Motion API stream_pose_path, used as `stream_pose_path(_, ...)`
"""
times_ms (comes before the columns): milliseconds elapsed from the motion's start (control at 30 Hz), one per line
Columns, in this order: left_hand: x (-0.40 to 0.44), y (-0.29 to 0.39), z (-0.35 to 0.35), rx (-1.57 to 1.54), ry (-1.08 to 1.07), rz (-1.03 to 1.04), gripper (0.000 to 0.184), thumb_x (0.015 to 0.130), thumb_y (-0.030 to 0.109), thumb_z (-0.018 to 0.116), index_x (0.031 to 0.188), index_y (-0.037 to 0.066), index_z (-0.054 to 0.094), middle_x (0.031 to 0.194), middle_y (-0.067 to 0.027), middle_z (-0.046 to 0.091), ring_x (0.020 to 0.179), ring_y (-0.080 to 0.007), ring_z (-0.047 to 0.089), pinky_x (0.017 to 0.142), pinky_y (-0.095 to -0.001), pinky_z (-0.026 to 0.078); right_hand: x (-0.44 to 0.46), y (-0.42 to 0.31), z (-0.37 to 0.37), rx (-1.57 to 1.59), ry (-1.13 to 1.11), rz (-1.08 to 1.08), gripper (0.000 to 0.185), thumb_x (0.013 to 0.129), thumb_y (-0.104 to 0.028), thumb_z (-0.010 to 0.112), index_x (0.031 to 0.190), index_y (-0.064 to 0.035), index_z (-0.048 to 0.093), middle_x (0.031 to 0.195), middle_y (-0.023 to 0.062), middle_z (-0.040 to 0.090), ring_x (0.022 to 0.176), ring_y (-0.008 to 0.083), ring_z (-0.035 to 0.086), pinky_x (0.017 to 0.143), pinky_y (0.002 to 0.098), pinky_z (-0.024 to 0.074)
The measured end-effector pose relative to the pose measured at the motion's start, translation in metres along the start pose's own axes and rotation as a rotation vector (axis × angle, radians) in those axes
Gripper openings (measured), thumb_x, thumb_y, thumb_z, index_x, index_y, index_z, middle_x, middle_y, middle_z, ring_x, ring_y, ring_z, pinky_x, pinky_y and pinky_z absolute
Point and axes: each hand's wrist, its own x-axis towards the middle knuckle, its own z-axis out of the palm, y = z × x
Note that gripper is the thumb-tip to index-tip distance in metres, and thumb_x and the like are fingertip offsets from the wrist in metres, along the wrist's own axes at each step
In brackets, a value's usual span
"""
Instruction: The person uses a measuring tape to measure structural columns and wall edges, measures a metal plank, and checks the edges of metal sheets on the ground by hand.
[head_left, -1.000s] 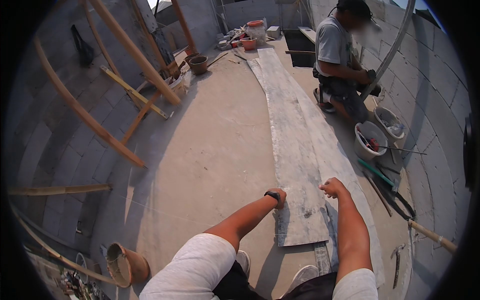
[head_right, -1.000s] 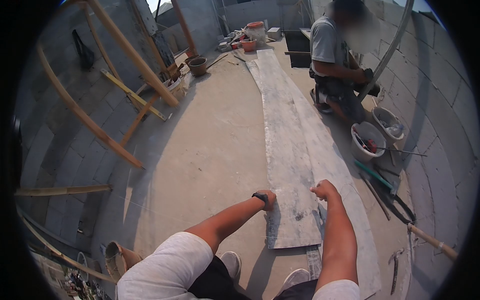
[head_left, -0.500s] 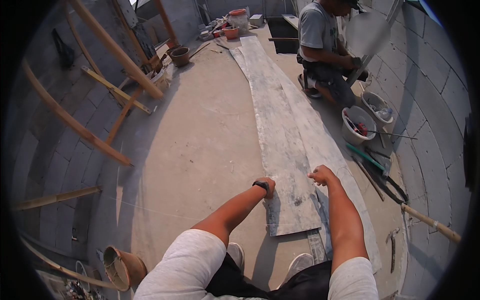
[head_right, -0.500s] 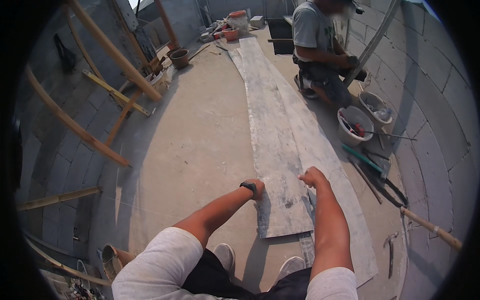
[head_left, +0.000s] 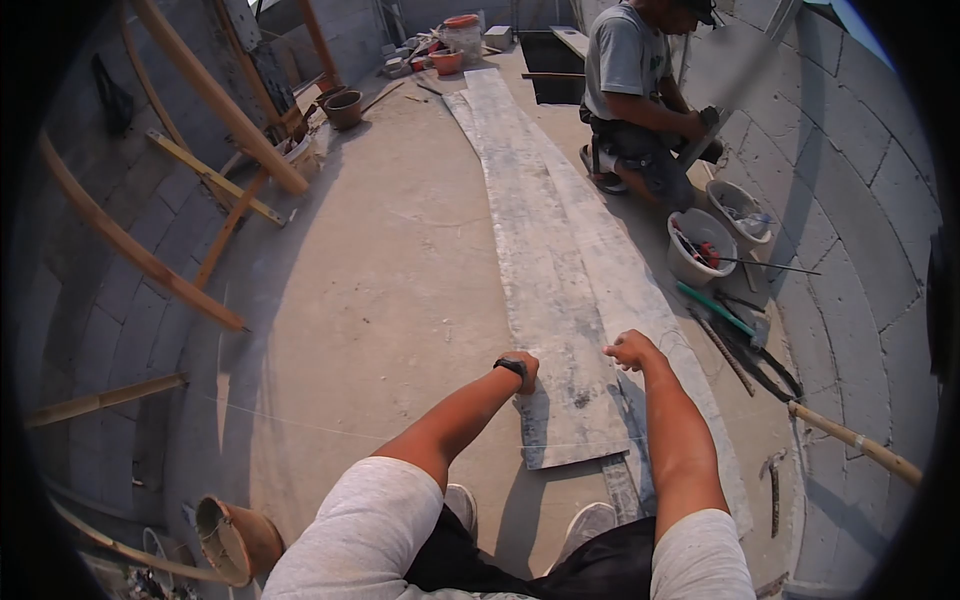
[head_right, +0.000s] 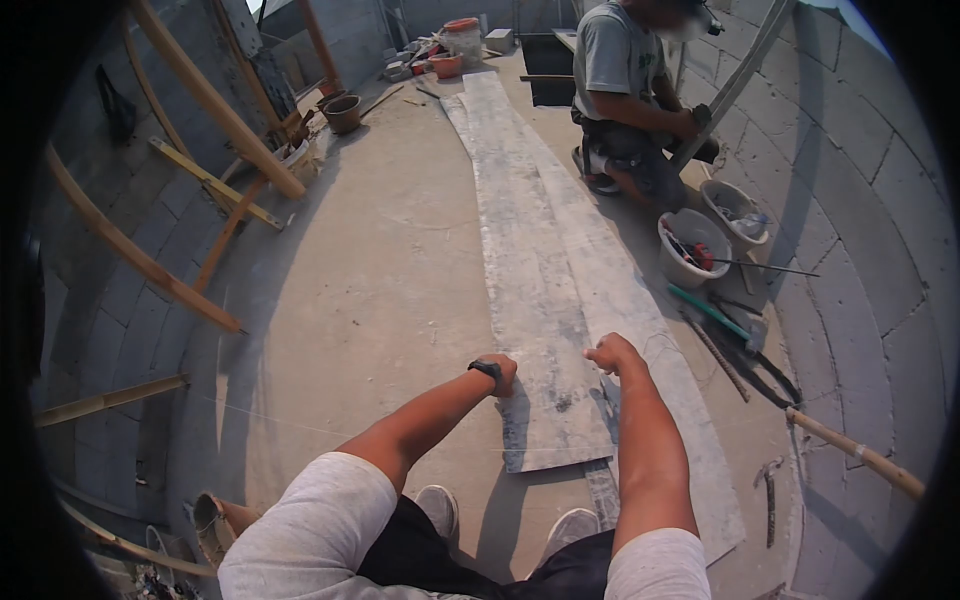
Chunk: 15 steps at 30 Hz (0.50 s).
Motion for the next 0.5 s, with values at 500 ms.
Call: stream_pose_path(500, 0.0114, -0.0005, 0.0031, 0.017, -0.019, 0.014, 0.033, 0.073, 0.022, 0.062, 0.101, 0.006, 0.069, 0.106, -0.016, 0.066, 0.097, -0.0265, 0.065, 0.08, -0.0401, 0.053, 0.0029, -0.0008, 0.0069, 0.018, 0.06, -0.033, 0.047, 0.082, -0.043, 0.063, 0.088, 0.0032, 0.068, 0.072, 0.0166, 0.066, 0.062, 0.0273, 0.063, 0.061, 0.0392, 0.0501)
